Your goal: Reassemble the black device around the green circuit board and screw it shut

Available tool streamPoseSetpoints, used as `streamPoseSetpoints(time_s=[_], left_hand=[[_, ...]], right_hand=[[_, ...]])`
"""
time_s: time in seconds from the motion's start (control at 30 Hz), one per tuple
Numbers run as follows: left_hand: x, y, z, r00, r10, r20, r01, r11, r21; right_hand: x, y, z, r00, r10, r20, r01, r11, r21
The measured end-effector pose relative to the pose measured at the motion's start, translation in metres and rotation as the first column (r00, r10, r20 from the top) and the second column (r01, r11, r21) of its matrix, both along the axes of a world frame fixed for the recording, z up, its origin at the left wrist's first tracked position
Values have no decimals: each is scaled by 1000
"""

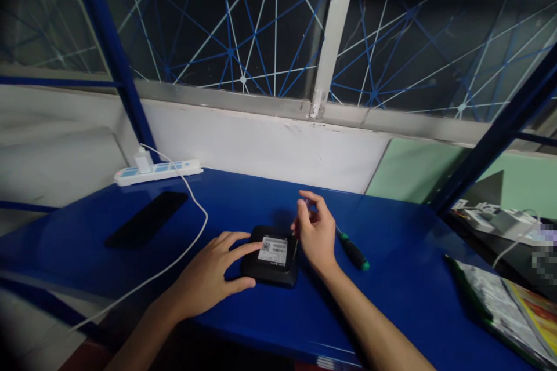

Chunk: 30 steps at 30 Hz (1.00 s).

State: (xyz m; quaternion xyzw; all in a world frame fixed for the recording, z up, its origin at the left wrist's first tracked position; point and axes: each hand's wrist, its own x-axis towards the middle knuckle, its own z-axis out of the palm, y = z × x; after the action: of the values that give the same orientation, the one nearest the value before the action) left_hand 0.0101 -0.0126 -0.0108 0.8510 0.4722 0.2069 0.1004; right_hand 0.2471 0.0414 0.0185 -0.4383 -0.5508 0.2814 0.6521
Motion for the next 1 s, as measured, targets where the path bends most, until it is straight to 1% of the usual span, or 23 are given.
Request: streamPoseSetpoints(time_s=[0.1,0.2,0.3,0.47,0.53,0.67,0.73,0.93,1.0], left_hand=[[0,1,0,1000,10,-11,-10,1000,2],[1,2,1,1000,15,-18,-15,1000,19],[1,2,2,1000,19,-17,-19,1000,12],[1,1,1,999,35,-5,-35,999,-19],[0,2,1,1000,29,-2,-29,999,-18],[0,2,0,1000,13,3,-13,1000,-9],[0,2,1,1000,6,1,-6,1000,1],[1,2,2,1000,21,-14,-21,1000,-3],[1,2,2,1000,22,-3,-22,1000,3]], right_hand=[[-6,-4,-2,999,52,-4,-52,998,-45],[-8,-6,-5,997,81,21,-79,995,-59],[-7,-5,-6,996,76,50,-73,996,-49],[-4,-3,-2,995,71,70,-69,997,-23],[-4,-3,-1,995,96,41,-95,995,-27],[-5,-3,-2,980,184,-76,-188,981,-42],[-6,-3,-3,974,201,-109,-207,977,-45],[-4,-1,-1,991,133,-5,-133,990,-46],[-4,-1,0,990,142,-23,-143,988,-53]])
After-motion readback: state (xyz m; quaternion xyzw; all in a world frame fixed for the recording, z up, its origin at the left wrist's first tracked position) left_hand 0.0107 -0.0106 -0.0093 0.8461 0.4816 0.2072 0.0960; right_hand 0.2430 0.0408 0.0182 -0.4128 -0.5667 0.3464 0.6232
